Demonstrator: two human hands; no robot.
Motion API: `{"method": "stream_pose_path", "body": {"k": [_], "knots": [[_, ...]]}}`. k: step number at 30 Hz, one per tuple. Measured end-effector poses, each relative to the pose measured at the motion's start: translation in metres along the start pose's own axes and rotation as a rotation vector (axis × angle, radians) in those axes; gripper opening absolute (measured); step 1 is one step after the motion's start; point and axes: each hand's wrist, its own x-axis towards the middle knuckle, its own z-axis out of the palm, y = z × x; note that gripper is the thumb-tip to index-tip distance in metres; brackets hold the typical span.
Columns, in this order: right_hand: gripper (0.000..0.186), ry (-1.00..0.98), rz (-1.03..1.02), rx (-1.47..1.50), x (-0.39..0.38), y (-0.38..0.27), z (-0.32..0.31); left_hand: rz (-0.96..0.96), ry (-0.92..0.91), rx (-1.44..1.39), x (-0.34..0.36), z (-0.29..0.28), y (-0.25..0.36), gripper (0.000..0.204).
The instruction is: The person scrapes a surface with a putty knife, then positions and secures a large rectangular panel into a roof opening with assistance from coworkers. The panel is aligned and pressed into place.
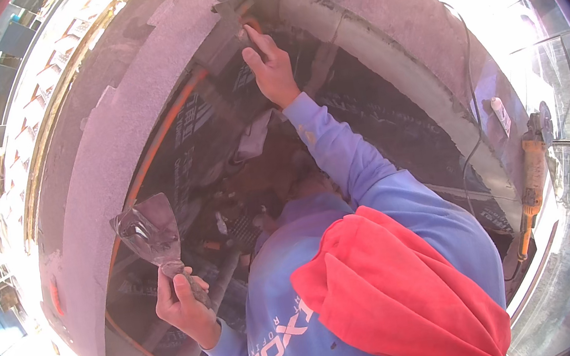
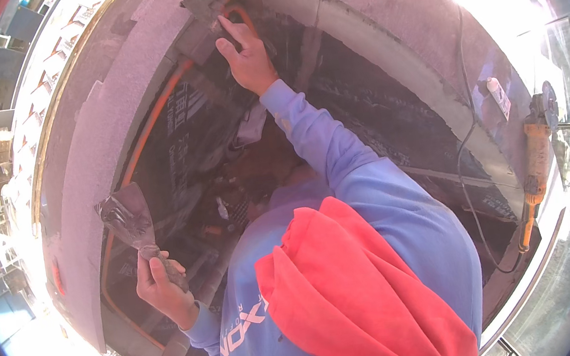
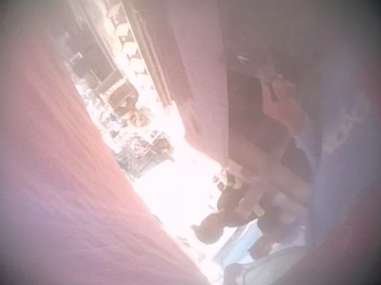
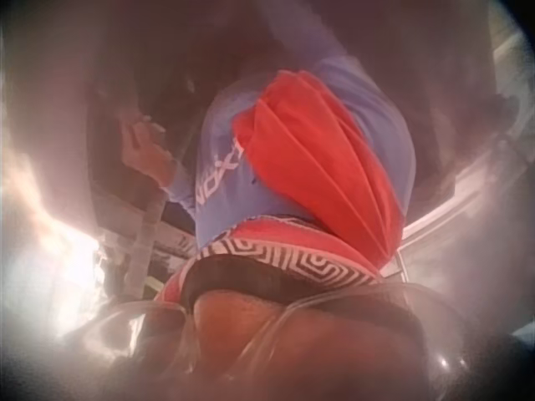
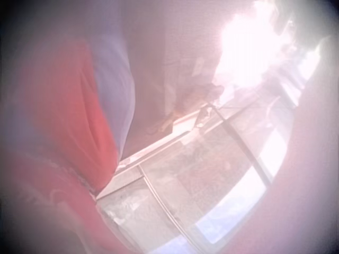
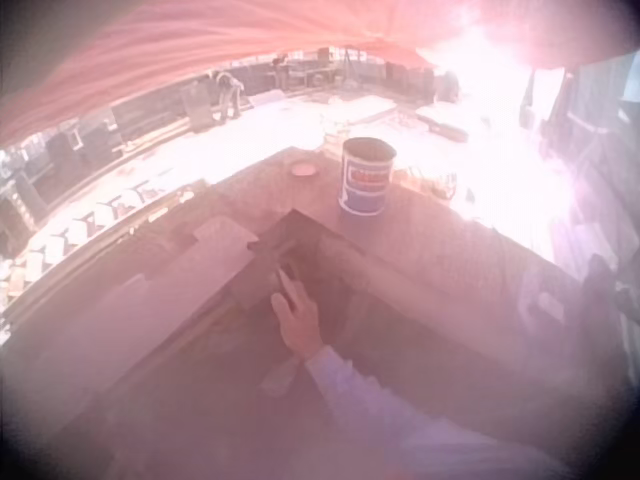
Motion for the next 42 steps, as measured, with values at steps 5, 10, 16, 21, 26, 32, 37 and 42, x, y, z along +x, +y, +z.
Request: {"method": "stream_pose_path", "body": {"k": [5, 10, 16, 21, 26, 32, 37, 42], "knots": [[0.047, 0.026, -0.079, -0.03, 0.011, 0.02, 0.008, -0.044, -0.026, -0.015, -0.008, -0.001, -0.009, 0.042], [0.048, 0.026, -0.058, -0.037, 0.008, 0.025, 0.017, -0.058, -0.002, -0.032, -0.011, -0.005, -0.01, 0.044], [0.049, 0.008, -0.043, -0.065, -0.003, 0.033, 0.021, -0.081, -0.003, -0.049, -0.011, -0.004, -0.013, 0.044], [0.049, -0.014, -0.014, -0.066, -0.009, 0.035, 0.02, -0.079, -0.027, -0.066, -0.009, -0.001, -0.017, 0.043], [0.048, -0.002, -0.049, -0.112, -0.008, 0.034, 0.017, -0.058, -0.047, -0.058, -0.004, -0.001, -0.019, 0.041], [0.046, 0.0, -0.016, -0.138, -0.014, 0.03, 0.008, -0.073, -0.066, -0.063, 0.0, 0.002, -0.019, 0.04], [0.047, -0.042, 0.022, -0.17, -0.019, 0.027, -0.006, -0.062, -0.088, -0.074, 0.005, 0.007, -0.019, 0.041], [0.046, 0.027, 0.111, -0.003, -0.017, 0.019, -0.021, -0.043, -0.095, -0.053, 0.008, 0.01, -0.014, 0.041]]}}
